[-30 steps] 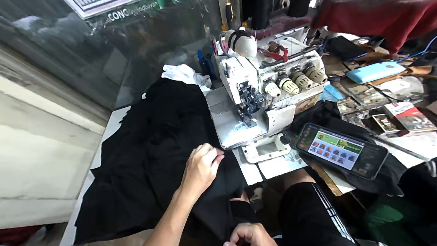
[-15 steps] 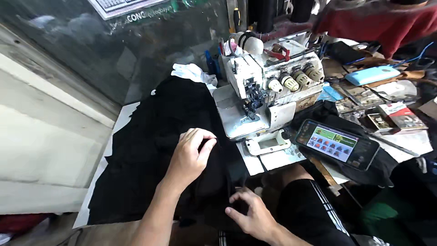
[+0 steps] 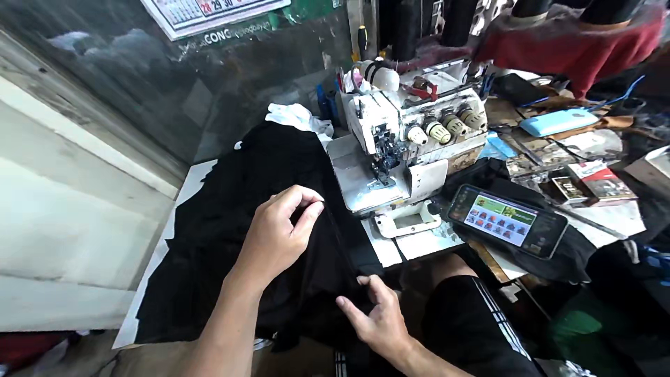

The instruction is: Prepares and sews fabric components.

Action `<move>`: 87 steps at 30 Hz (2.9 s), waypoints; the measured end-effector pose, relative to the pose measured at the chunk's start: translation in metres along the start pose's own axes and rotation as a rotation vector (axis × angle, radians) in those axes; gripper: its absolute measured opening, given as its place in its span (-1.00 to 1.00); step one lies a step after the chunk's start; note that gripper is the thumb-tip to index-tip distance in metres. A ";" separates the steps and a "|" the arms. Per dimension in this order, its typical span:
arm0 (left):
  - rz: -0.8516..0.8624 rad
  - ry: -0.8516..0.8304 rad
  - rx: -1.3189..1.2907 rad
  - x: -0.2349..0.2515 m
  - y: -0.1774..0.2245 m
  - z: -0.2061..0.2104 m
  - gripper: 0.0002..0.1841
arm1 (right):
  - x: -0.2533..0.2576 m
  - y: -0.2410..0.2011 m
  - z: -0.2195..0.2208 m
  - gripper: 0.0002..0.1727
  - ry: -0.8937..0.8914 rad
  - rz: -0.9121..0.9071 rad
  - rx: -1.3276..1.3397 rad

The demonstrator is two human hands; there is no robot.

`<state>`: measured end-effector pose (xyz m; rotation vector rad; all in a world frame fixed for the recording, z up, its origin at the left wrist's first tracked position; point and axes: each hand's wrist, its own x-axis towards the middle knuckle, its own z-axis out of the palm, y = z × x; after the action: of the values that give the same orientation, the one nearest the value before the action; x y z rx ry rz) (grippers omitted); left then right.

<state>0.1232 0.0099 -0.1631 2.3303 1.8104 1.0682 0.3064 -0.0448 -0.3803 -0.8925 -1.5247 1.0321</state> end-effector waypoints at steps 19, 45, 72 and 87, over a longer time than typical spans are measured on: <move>-0.004 0.001 -0.141 0.022 0.006 0.002 -0.94 | 0.013 -0.053 -0.069 -0.75 -0.098 0.068 0.044; -0.126 0.026 0.239 0.112 0.012 0.105 -0.88 | 0.090 -0.065 -0.133 -0.86 -0.069 0.268 0.297; -0.240 -0.052 0.332 -0.101 -0.098 -0.038 -0.66 | 0.027 -0.041 -0.161 -0.82 -0.458 0.232 0.305; -0.060 -0.293 -0.152 -0.145 0.047 0.103 -0.81 | -0.084 -0.001 -0.179 -0.80 -0.399 0.668 0.232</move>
<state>0.2006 -0.0901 -0.2963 2.1936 1.6212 0.7775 0.4979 -0.0935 -0.3924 -1.1029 -1.3994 1.9227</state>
